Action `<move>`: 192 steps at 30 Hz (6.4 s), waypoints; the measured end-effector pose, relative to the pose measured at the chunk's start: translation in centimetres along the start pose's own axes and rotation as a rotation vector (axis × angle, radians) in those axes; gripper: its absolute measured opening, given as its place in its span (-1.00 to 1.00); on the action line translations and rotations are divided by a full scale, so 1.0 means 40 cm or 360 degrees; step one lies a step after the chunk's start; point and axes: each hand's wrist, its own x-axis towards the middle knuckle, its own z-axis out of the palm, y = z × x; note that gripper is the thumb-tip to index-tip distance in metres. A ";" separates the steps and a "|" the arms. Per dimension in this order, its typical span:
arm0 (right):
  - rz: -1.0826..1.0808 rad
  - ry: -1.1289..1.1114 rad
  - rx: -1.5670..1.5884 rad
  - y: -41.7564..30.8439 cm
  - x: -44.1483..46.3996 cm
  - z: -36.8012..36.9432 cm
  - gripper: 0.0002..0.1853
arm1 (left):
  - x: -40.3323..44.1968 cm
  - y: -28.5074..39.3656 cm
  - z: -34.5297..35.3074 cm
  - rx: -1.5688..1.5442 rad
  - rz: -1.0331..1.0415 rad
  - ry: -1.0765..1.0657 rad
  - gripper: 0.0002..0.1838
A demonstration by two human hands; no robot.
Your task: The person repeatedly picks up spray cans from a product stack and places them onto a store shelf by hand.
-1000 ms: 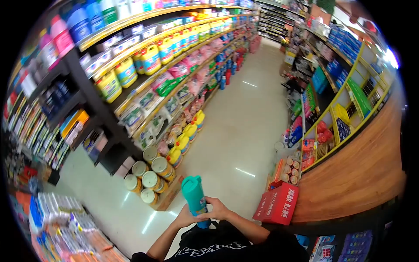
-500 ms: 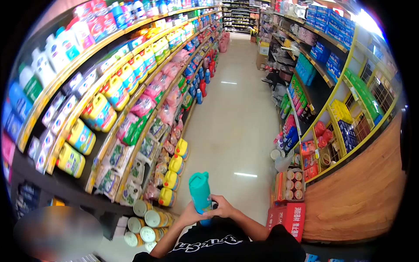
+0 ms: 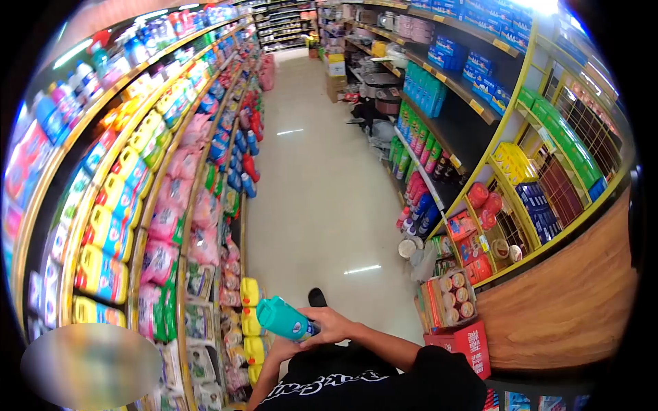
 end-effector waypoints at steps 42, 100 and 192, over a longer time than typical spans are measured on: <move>0.0547 0.1478 0.0278 0.793 0.942 -1.780 -0.18 | 2.505 0.391 -0.238 0.0091 0.0085 -0.0939 -0.36; 0.1128 0.3812 -0.1179 0.989 0.732 -2.548 -0.33 | 3.564 0.425 0.946 -0.0404 -0.1537 -0.1565 -0.52; -0.0209 0.5547 -0.0815 0.275 0.292 -0.681 -0.41 | 1.236 0.126 0.774 0.0799 -0.0904 -0.4948 -0.42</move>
